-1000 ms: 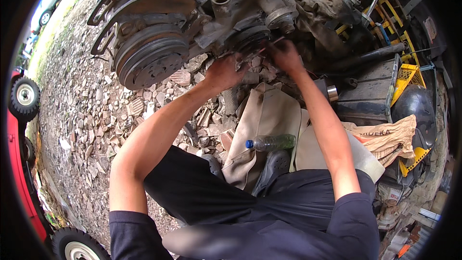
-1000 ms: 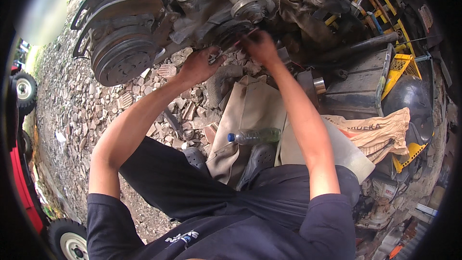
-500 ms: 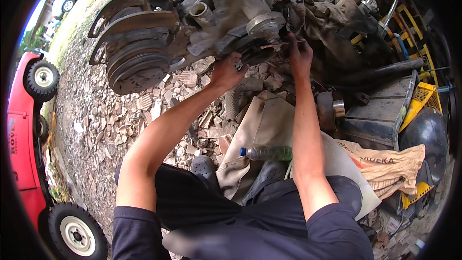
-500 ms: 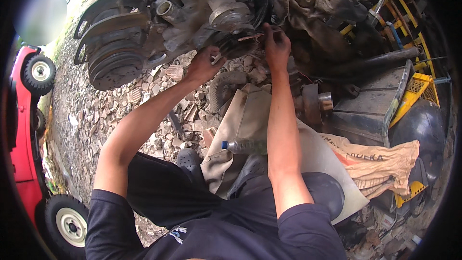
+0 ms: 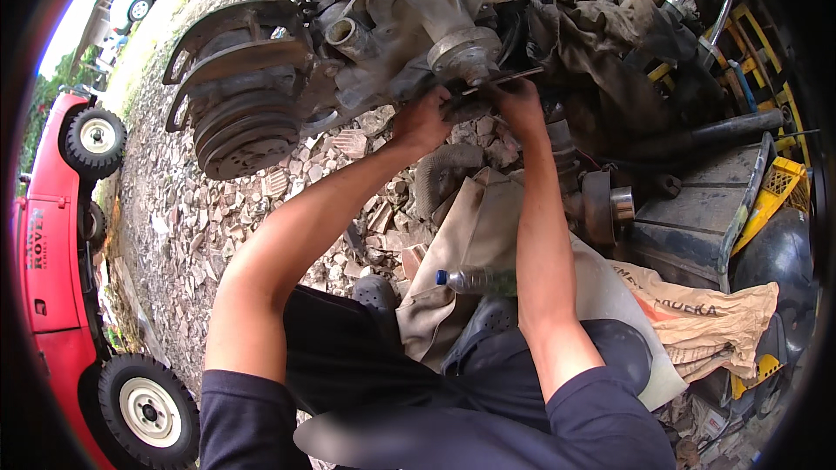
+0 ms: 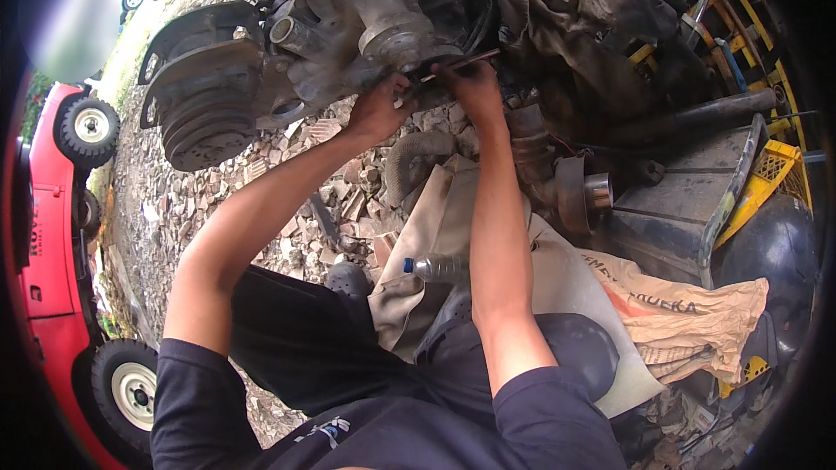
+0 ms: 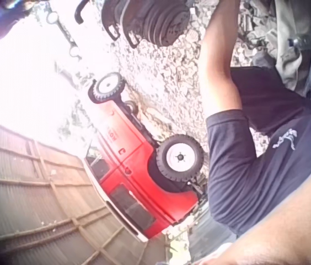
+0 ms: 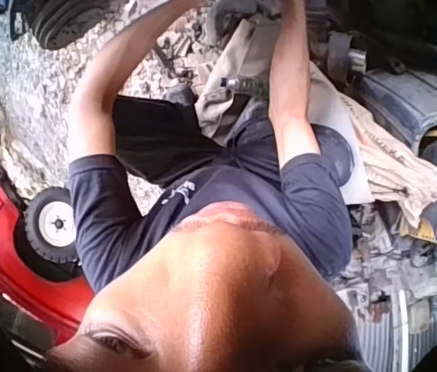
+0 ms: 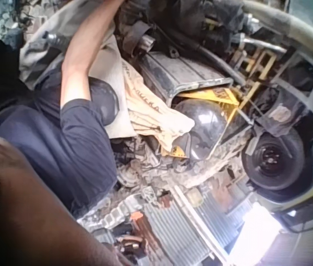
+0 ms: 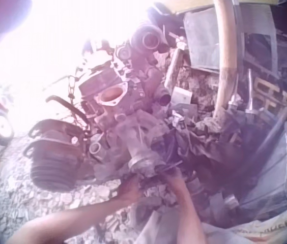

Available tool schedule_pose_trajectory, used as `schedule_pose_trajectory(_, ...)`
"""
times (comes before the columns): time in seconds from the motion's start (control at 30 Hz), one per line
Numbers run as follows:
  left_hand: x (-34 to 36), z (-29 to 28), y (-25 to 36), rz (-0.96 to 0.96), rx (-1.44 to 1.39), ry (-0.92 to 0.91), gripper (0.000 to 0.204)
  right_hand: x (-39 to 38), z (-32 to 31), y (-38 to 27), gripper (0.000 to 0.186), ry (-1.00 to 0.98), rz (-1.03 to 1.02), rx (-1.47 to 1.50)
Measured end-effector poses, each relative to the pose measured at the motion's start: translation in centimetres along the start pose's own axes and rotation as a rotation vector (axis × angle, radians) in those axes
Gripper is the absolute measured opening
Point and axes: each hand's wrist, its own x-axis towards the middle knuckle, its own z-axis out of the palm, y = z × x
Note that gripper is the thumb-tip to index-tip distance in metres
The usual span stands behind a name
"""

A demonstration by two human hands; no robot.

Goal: The person wipes and cleans parts of an engine by hand with a cloth, then pours liquid from a bottle onto the components and uses a wrench to tighten or loosen bolts on a pulley assembly.

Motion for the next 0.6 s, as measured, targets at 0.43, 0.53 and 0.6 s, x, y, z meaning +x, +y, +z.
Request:
schedule_pose_trajectory(0.43,-3.5,1.1,-1.6,-0.005,-0.033,0.054,0.058,-0.1,0.1,-2.0,0.035,0.11,-0.089,-0.572)
schedule_pose_trajectory(0.53,-4.1,1.5,-2.4,0.017,0.045,0.081,0.06,-0.1,0.9,-1.5,0.032,0.0,-0.256,-0.776)
schedule_pose_trajectory(0.6,-3.9,1.2,-2.9,0.037,0.132,0.091,0.062,0.9,1.0,1.0,0.033,-0.134,-0.591,-1.158)
